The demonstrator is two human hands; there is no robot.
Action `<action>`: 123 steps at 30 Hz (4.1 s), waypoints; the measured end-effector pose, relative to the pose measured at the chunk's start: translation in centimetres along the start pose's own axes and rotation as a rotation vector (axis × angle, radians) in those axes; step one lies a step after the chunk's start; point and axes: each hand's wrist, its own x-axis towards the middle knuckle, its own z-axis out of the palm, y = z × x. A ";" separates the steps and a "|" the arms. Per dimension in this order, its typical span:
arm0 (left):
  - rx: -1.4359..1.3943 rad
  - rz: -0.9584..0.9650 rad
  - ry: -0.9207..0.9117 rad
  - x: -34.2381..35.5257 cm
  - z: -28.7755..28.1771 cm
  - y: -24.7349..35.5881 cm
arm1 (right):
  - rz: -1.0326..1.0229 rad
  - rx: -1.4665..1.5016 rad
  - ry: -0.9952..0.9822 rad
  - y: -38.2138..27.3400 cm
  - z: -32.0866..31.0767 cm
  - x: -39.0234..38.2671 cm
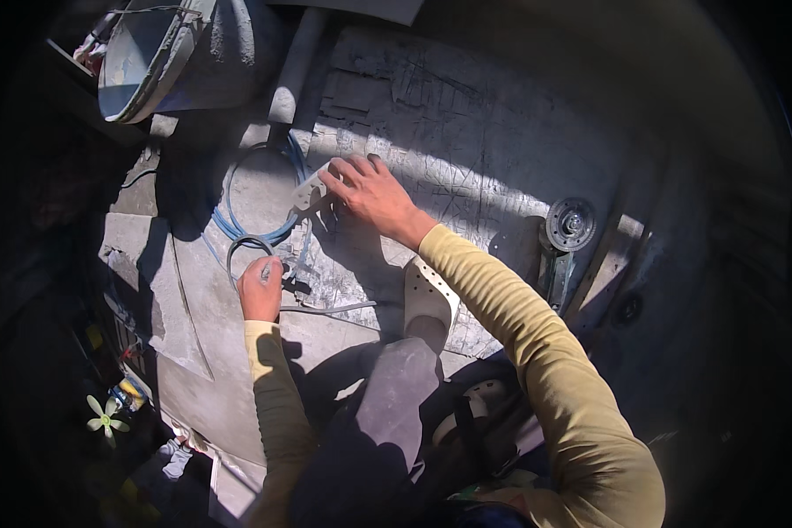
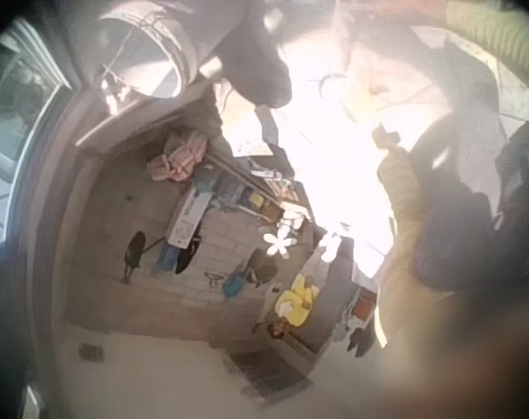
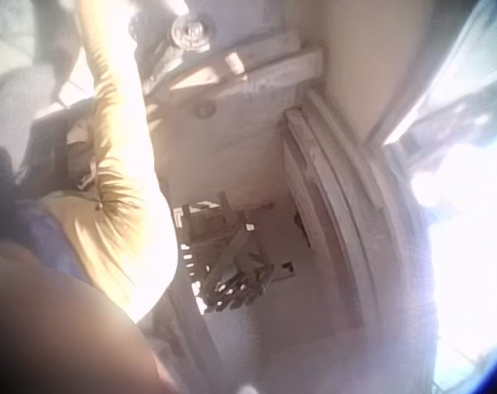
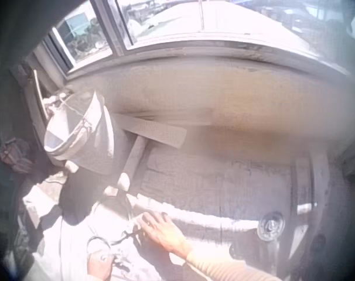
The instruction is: The person attaches a cutting disc to an angle grinder, then uses the grinder on a metal piece. Later, the person sits on the floor and mixes a pile of cement with a trowel.
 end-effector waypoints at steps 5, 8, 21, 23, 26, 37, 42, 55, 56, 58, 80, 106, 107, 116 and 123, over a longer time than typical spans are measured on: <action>0.251 0.075 -0.119 -2.8 3.6 2.6 | 0.537 0.211 0.266 -1.6 -10.6 -16.5; -0.021 0.168 -0.155 -1.8 6.1 7.7 | 0.863 -0.192 0.458 -1.9 -14.6 -24.7; -0.760 0.214 -1.059 -4.4 26.7 25.8 | 1.259 0.383 0.516 -0.4 -13.1 -30.7; -0.746 0.371 -0.917 -5.9 26.7 26.1 | 1.274 0.595 0.452 -2.2 -12.4 -29.6; -0.784 0.196 -0.690 -7.4 26.1 25.9 | 1.253 0.702 0.529 -4.8 -11.0 -27.8; -0.466 0.489 -0.395 -10.2 24.2 26.1 | 1.543 0.988 0.882 -2.6 -15.5 -31.1; -0.434 0.530 -0.490 -11.0 24.0 27.0 | 1.764 0.940 0.839 0.9 -18.5 -24.4; -0.482 0.536 -0.480 -10.4 24.8 25.4 | 1.448 0.652 0.696 -1.4 -16.3 -24.7; -0.492 0.534 -0.481 -10.5 25.1 25.3 | 1.567 0.863 0.836 -0.7 -16.6 -23.9; -0.609 0.583 -0.504 -10.5 26.1 24.9 | 1.880 0.953 0.894 0.5 -16.7 -22.1; -0.427 0.450 -0.457 -8.4 26.2 23.9 | 1.489 0.330 0.849 2.7 -12.7 -20.6; -0.901 0.411 -1.099 -14.7 8.7 39.5 | 0.690 1.362 1.172 -7.2 -32.4 -29.0; -0.887 0.414 -1.136 -15.4 7.7 40.0 | 0.661 1.382 1.204 -8.2 -32.9 -29.5; -0.643 0.724 -1.242 -20.5 4.9 43.3 | 0.672 0.967 1.445 -15.2 -34.6 -34.5; -0.746 0.694 -1.389 -23.8 8.8 39.9 | 0.792 0.736 1.481 -19.0 -32.0 -38.1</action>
